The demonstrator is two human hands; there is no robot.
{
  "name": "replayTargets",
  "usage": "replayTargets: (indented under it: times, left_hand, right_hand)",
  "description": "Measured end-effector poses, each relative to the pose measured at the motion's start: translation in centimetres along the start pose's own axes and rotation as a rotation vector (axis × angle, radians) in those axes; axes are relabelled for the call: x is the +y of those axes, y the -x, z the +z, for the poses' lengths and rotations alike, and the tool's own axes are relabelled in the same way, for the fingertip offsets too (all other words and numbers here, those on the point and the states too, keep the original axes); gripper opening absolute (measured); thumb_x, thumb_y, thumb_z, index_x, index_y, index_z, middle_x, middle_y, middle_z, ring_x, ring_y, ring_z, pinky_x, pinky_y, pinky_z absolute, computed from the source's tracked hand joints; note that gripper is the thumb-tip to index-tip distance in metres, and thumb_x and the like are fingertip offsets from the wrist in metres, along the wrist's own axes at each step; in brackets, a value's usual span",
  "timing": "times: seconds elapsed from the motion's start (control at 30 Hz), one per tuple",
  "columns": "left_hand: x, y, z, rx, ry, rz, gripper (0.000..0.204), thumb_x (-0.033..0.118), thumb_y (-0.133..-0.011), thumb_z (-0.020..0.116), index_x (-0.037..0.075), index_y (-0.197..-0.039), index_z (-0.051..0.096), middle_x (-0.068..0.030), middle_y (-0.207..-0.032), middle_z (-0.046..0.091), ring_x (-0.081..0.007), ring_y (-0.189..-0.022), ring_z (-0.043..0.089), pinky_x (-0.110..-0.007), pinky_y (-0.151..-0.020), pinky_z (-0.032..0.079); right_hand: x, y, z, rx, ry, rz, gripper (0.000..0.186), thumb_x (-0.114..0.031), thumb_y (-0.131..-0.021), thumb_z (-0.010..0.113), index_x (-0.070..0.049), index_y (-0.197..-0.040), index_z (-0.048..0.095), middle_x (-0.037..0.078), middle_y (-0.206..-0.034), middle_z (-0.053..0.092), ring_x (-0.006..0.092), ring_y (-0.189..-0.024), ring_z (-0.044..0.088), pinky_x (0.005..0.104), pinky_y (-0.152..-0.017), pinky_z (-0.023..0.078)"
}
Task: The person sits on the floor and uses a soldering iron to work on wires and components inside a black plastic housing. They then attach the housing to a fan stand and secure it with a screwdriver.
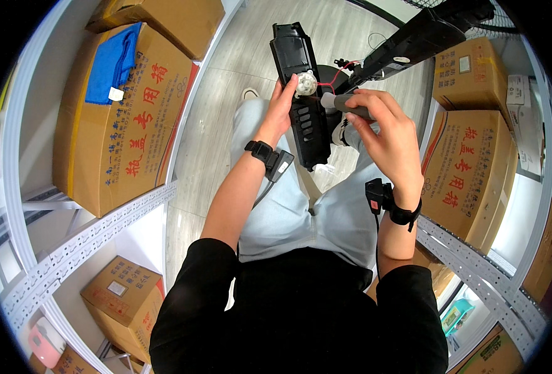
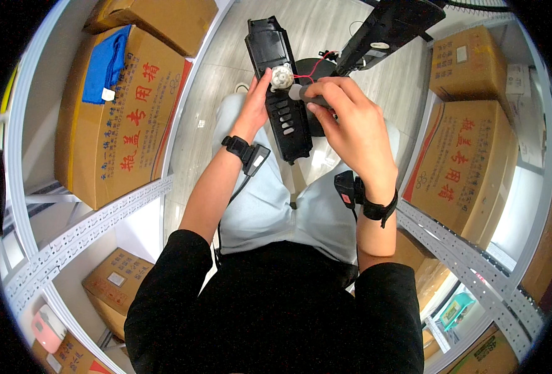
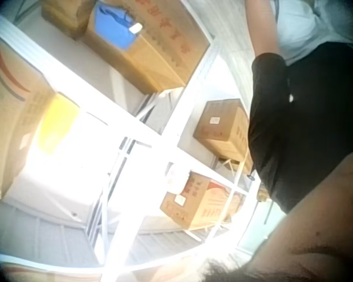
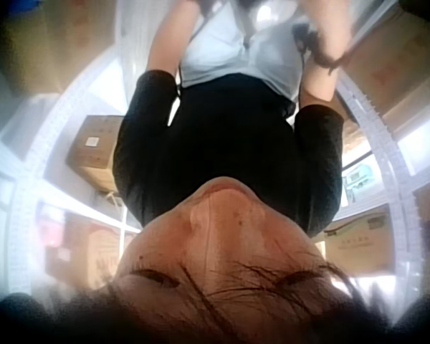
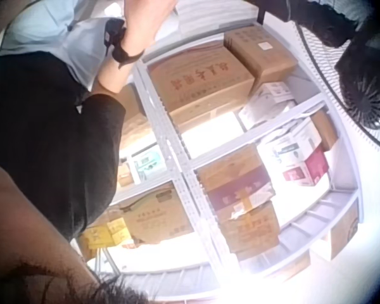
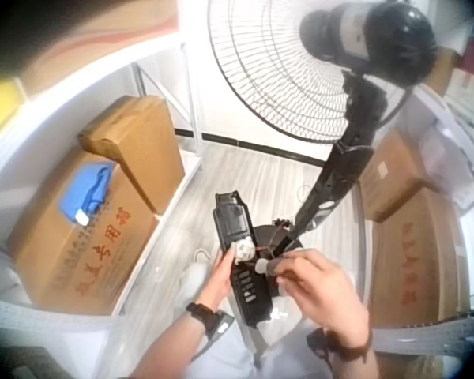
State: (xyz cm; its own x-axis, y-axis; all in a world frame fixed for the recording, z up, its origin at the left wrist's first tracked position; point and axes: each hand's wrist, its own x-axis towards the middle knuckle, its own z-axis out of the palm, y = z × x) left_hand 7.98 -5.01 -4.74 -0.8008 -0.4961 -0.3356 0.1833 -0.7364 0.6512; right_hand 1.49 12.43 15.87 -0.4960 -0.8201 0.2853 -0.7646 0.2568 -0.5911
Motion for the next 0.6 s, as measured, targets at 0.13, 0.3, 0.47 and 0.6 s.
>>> replayTargets:
  times: [0.13, 0.3, 0.47, 0.6]
  left_hand:
    - [0.0, -0.1, 0.0, 0.015, 0.005, 0.020, 0.046, 0.035, -0.099, 0.061, 0.011, -0.135, 0.048, -0.0038, -0.124, 0.059, -0.0160, -0.111, 0.059, -0.034, -0.090, 0.053]
    - [-0.1, -0.2, 0.0, 0.010, 0.001, 0.018, 0.046, 0.035, -0.099, 0.061, 0.011, -0.136, 0.048, -0.0042, -0.125, 0.059, -0.0163, -0.111, 0.059, -0.035, -0.090, 0.053]
    - [0.1, 0.0, 0.1, -0.014, 0.003, 0.029, 0.047, 0.036, -0.099, 0.061, 0.011, -0.136, 0.047, -0.0044, -0.125, 0.059, -0.0166, -0.111, 0.060, -0.035, -0.091, 0.053]
    - [0.0, -0.2, 0.0, -0.013, 0.038, 0.020, 0.047, 0.038, -0.099, 0.061, 0.010, -0.134, 0.049, -0.0055, -0.123, 0.061, -0.0176, -0.110, 0.061, -0.036, -0.091, 0.053]
  right_hand:
    - [-0.1, 0.2, 0.3, 0.031, -0.007, 0.034, 0.023, -0.005, -0.082, 0.072, -0.011, -0.104, 0.065, 0.005, -0.103, 0.067, 0.0239, -0.078, 0.069, 0.0327, -0.066, 0.056]
    - [-0.3, 0.2, 0.4, 0.044, -0.043, 0.107, 0.025, -0.006, -0.083, 0.073, -0.009, -0.106, 0.065, 0.007, -0.105, 0.067, 0.0232, -0.079, 0.070, 0.0328, -0.066, 0.056]
    - [-0.6, 0.2, 0.0, 0.037, -0.056, 0.091, 0.025, -0.004, -0.083, 0.073, -0.008, -0.106, 0.065, 0.008, -0.105, 0.068, 0.0228, -0.081, 0.070, 0.0314, -0.068, 0.058]
    - [-0.8, 0.4, -0.7, 0.129, -0.082, 0.077, 0.024, -0.004, -0.083, 0.074, -0.006, -0.105, 0.066, 0.009, -0.107, 0.069, 0.0212, -0.087, 0.070, 0.0301, -0.069, 0.059]
